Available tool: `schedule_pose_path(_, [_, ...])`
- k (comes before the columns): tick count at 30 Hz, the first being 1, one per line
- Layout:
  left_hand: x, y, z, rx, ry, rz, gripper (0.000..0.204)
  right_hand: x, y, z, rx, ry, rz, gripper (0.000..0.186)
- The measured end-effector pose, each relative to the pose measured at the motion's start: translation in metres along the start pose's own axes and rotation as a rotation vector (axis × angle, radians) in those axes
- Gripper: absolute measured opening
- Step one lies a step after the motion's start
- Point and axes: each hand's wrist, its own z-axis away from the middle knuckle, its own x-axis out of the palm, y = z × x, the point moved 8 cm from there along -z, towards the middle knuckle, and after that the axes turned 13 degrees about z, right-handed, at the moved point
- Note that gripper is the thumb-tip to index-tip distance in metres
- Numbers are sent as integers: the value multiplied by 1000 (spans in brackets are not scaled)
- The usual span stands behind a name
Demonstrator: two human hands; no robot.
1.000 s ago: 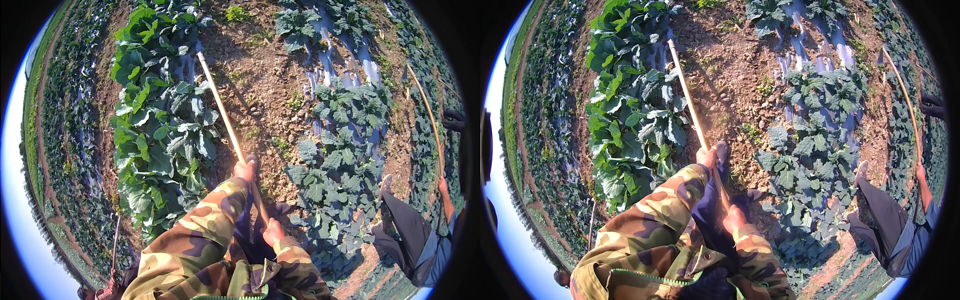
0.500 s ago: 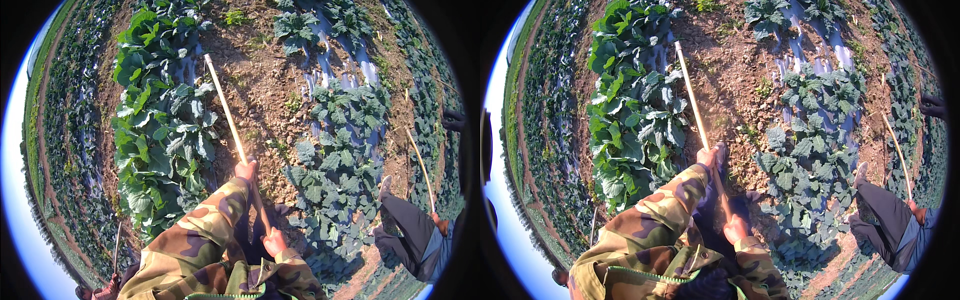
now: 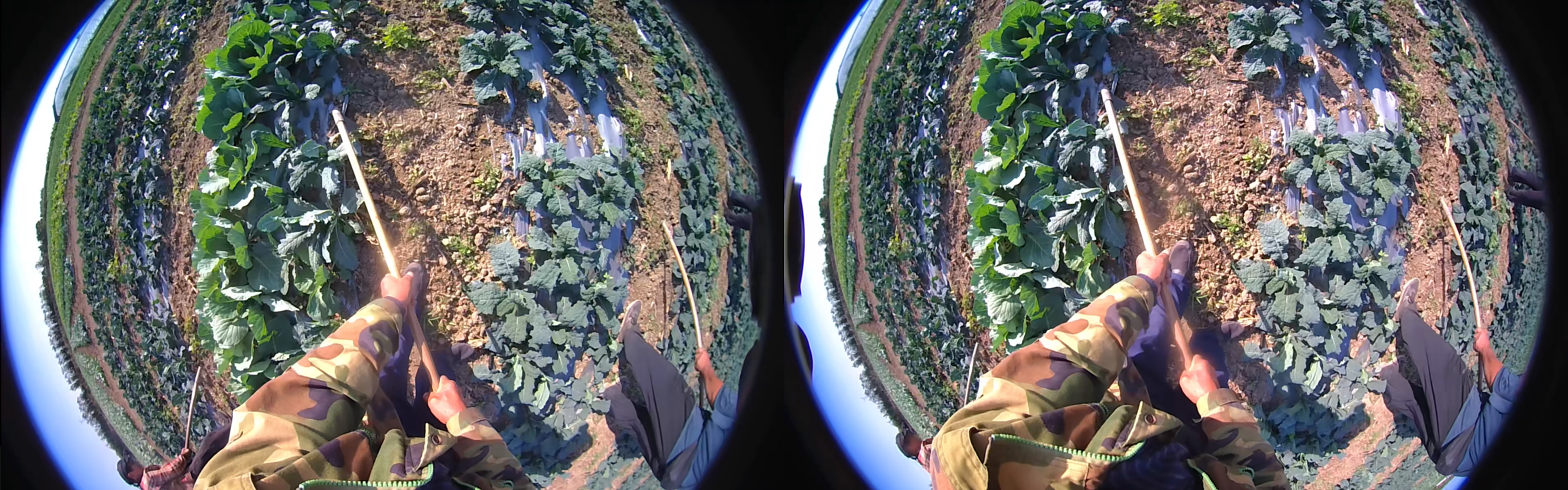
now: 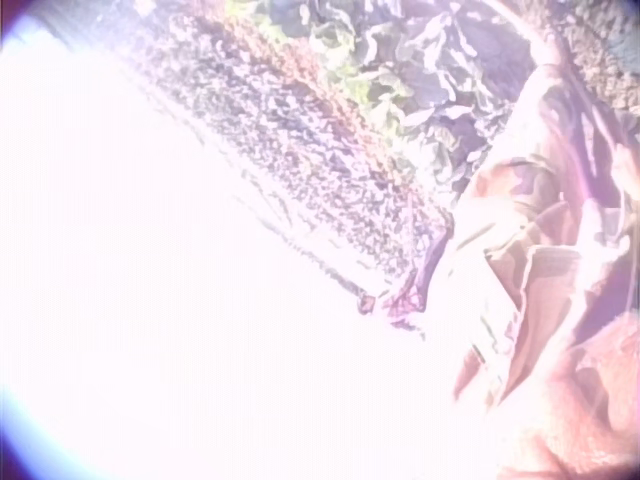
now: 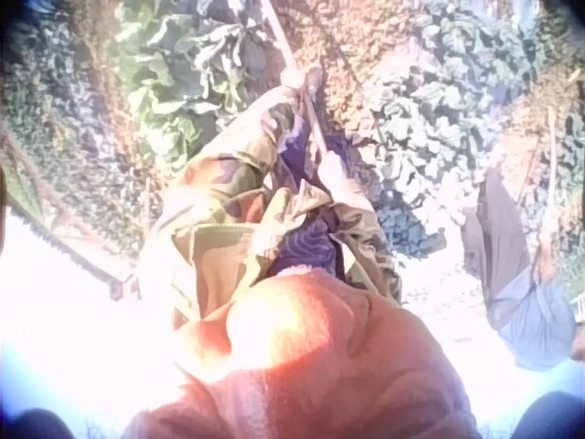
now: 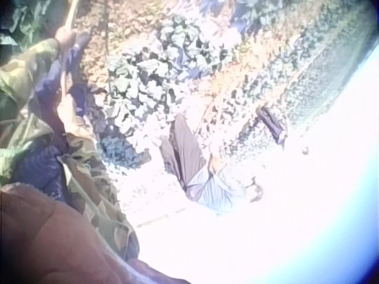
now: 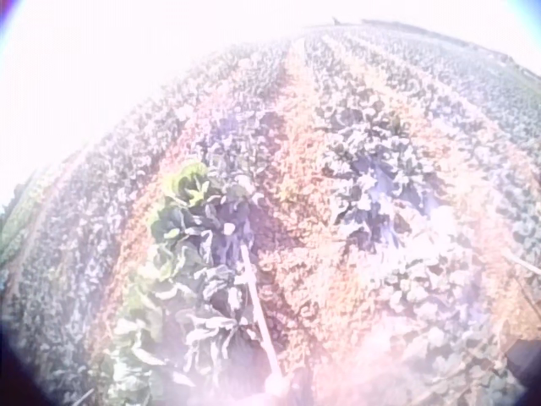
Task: The person uses a long-handled hoe to loosen soil and remove weeds between rows of leafy green crops. The person walks forward along the row, repeatedly striking the ground with the hoe while two other workers perform the same task in adjacent rows.
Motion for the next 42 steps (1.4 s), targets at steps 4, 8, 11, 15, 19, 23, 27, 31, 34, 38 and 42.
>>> schedule_pose_path(4, [5,-7,24,-82,-4,58,31,16,26,11,-43,-49,-43,21])
schedule_pose_path(8, [13,-52,89,-93,-8,-16,21,7,71,80,239,-162,16,19])
schedule_pose_path(11, [36,-87,120,-306,-156,252,17,-23,89,122,349,-203,210,29])
schedule_pose_path(15, [35,-80,115,-334,-125,264,15,-33,83,130,348,-184,157,27])
schedule_pose_path(19, [40,-55,102,-249,-226,198,16,-21,78,113,383,-179,-20,24])
schedule_pose_path(23, [42,-27,72,-117,-209,199,20,-16,62,79,250,-115,-116,16])
schedule_pose_path(27, [32,-25,42,-108,-148,184,22,-9,50,49,148,-79,-79,15])
schedule_pose_path(31, [23,-48,48,-117,-105,173,26,-5,55,58,120,-106,-1,20])
schedule_pose_path(34, [24,-69,73,-151,-133,31,26,-5,58,82,135,-116,-115,22])
schedule_pose_path(38, [28,-63,85,-149,-134,124,25,-11,61,92,198,-116,-101,24])
schedule_pose_path(42, [29,-36,65,-184,-174,154,17,-12,53,65,240,-92,4,19])
